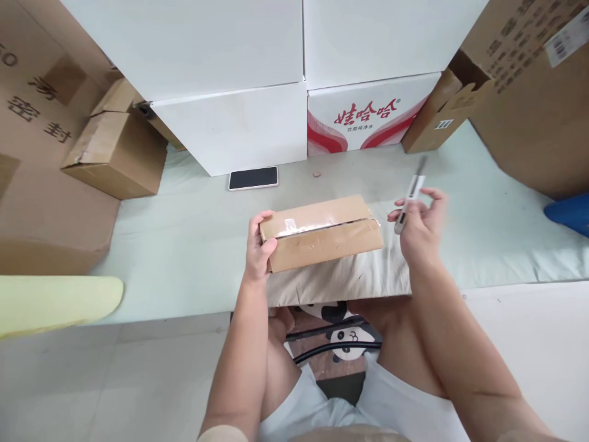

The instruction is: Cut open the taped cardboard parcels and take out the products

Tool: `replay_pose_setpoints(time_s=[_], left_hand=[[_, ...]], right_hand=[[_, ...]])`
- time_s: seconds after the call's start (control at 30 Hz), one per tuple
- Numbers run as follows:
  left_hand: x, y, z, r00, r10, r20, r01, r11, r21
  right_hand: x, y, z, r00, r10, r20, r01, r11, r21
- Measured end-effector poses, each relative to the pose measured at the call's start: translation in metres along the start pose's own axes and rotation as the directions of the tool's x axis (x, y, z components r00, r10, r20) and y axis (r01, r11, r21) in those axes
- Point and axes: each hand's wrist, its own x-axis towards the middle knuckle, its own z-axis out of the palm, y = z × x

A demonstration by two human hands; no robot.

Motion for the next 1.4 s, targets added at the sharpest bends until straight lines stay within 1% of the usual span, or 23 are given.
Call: replay_pose_setpoints(time_s=[0.03,0.07,0.1,0.17,0.2,0.27,0.37,0.4,0.43,0.5,0.57,0.6,0.67,0.7,0.73,0.77,0.8,0.87,0.93,1.0,1.1,1.3,1.4], left_hand=[[-0.002,0.0,0.001,1.0,-0.001,0.006,0.001,1.0,0.01],[-0.004,0.0,0.002,1.0,0.005,0.014,-0.006,1.0,0.029],[-0.006,0.0,0.004,1.0,0.017,0.024,-0.019,0.998,0.054],[-0.009,0.001,0.006,0.998,0.054,0.041,-0.058,0.993,0.101],[-0.01,0.001,0.007,0.996,0.076,0.047,-0.081,0.99,0.116],[-0.012,0.002,0.01,0.993,0.101,0.064,-0.109,0.986,0.13],[-0.016,0.003,0.013,0.989,0.118,0.09,-0.13,0.983,0.132],[-0.017,0.003,0.014,0.988,0.122,0.095,-0.134,0.982,0.132],[-0.018,0.004,0.015,0.987,0.126,0.099,-0.139,0.982,0.13],[-0.019,0.005,0.017,0.986,0.128,0.108,-0.142,0.982,0.125],[-0.02,0.005,0.02,0.985,0.123,0.117,-0.137,0.984,0.116],[-0.02,0.004,0.021,0.985,0.121,0.123,-0.135,0.985,0.111],[-0.019,0.003,0.024,0.985,0.114,0.133,-0.128,0.987,0.102],[-0.018,0.002,0.026,0.985,0.111,0.135,-0.125,0.987,0.097],[-0.017,0.001,0.028,0.985,0.109,0.137,-0.122,0.988,0.093],[-0.017,0.0,0.029,0.985,0.107,0.139,-0.12,0.989,0.089],[-0.016,-0.001,0.031,0.985,0.106,0.139,-0.118,0.989,0.086],[-0.017,-0.001,0.034,0.985,0.097,0.14,-0.11,0.99,0.086],[-0.018,0.0,0.036,0.987,0.083,0.14,-0.096,0.991,0.09],[-0.019,0.001,0.038,0.989,0.067,0.135,-0.08,0.992,0.097],[-0.019,0.0,0.039,0.991,0.047,0.125,-0.063,0.99,0.123],[-0.017,-0.003,0.038,0.991,0.051,0.123,-0.063,0.993,0.1],[-0.017,-0.003,0.038,0.992,0.031,0.123,-0.044,0.993,0.105]], right_hand=[[-0.005,-0.021,-0.001,0.999,-0.047,-0.021,0.05,0.983,0.175],[-0.01,-0.043,-0.001,0.995,-0.09,-0.031,0.095,0.95,0.298],[-0.015,-0.064,-0.002,0.991,-0.129,-0.033,0.132,0.919,0.371],[-0.021,-0.102,-0.001,0.984,-0.177,0.005,0.153,0.868,0.473],[-0.023,-0.115,-0.001,0.983,-0.183,0.031,0.142,0.85,0.508],[-0.028,-0.129,0.003,0.977,-0.202,0.065,0.137,0.833,0.536],[-0.042,-0.127,0.013,0.956,-0.288,0.048,0.226,0.833,0.505],[-0.048,-0.124,0.017,0.945,-0.32,0.064,0.247,0.828,0.503],[-0.055,-0.122,0.02,0.935,-0.339,0.102,0.243,0.824,0.512],[-0.067,-0.119,0.025,0.914,-0.326,0.242,0.157,0.833,0.531],[-0.077,-0.118,0.028,0.865,-0.308,0.396,0.071,0.857,0.511],[-0.08,-0.117,0.029,0.836,-0.309,0.454,0.062,0.875,0.481],[-0.083,-0.115,0.03,0.774,-0.364,0.518,0.138,0.895,0.424],[-0.083,-0.113,0.03,0.758,-0.394,0.519,0.197,0.898,0.393],[-0.083,-0.112,0.03,0.763,-0.414,0.497,0.25,0.897,0.365],[-0.083,-0.11,0.03,0.782,-0.423,0.458,0.286,0.896,0.339],[-0.083,-0.109,0.029,0.812,-0.416,0.41,0.304,0.9,0.313],[-0.083,-0.108,0.028,0.865,-0.374,0.335,0.299,0.92,0.254],[-0.084,-0.109,0.026,0.879,-0.339,0.336,0.288,0.938,0.193],[-0.085,-0.11,0.025,0.875,-0.317,0.365,0.289,0.948,0.13],[-0.084,-0.109,0.024,0.858,-0.33,0.393,0.322,0.942,0.088],[-0.079,-0.104,0.026,0.826,-0.407,0.389,0.396,0.911,0.114],[-0.078,-0.106,0.027,0.812,-0.415,0.411,0.421,0.904,0.082]])
